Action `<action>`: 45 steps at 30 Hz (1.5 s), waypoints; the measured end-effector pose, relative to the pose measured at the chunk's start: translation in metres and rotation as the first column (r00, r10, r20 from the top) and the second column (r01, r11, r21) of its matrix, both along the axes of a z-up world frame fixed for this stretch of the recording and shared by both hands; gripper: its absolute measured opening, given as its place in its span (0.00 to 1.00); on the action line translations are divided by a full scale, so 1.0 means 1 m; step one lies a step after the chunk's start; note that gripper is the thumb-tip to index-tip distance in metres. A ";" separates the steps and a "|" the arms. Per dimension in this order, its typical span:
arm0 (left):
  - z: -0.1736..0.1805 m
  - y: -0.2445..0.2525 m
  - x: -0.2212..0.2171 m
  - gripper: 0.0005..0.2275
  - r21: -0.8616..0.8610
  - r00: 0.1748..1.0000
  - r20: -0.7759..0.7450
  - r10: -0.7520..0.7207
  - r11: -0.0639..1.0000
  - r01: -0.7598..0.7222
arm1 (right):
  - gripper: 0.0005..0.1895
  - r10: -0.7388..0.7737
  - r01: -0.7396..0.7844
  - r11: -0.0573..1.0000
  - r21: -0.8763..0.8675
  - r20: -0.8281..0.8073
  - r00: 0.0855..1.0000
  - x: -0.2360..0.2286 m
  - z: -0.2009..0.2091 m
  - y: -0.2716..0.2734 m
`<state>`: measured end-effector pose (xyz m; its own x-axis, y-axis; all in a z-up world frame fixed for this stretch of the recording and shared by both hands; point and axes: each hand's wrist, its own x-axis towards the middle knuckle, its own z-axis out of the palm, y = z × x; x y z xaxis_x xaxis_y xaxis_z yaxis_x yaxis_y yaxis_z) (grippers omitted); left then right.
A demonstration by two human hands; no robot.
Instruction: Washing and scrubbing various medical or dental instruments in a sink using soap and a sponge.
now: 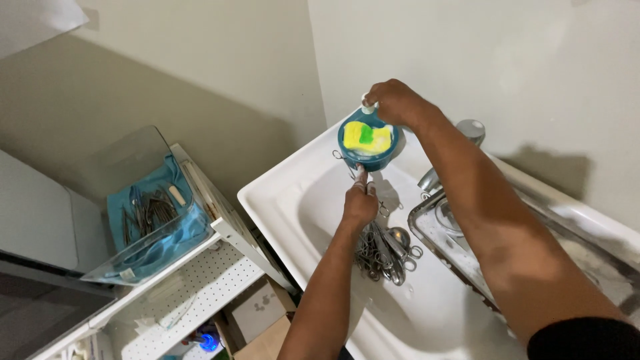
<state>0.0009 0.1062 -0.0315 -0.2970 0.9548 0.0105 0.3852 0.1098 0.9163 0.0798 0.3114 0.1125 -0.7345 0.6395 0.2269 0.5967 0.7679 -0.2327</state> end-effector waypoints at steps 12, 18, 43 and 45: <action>0.012 -0.003 0.001 0.27 -0.036 1.000 0.002 0.001 0.999 -0.001 | 0.23 -0.127 0.129 0.991 -0.034 0.047 0.991 0.001 0.020 -0.024; -0.013 0.007 -0.002 0.27 0.009 1.000 0.007 -0.011 1.000 0.011 | 0.24 -0.141 0.142 0.988 -0.053 0.007 0.990 -0.001 0.020 -0.023; 0.000 0.003 -0.001 0.28 -0.036 1.000 -0.013 -0.007 0.999 0.006 | 0.23 -0.128 0.115 0.991 0.073 0.213 0.969 -0.013 0.012 0.004; 0.004 0.001 -0.002 0.28 -0.005 1.000 -0.017 -0.010 1.000 0.010 | 0.22 -0.116 0.095 0.989 0.113 0.193 0.974 -0.013 0.011 -0.001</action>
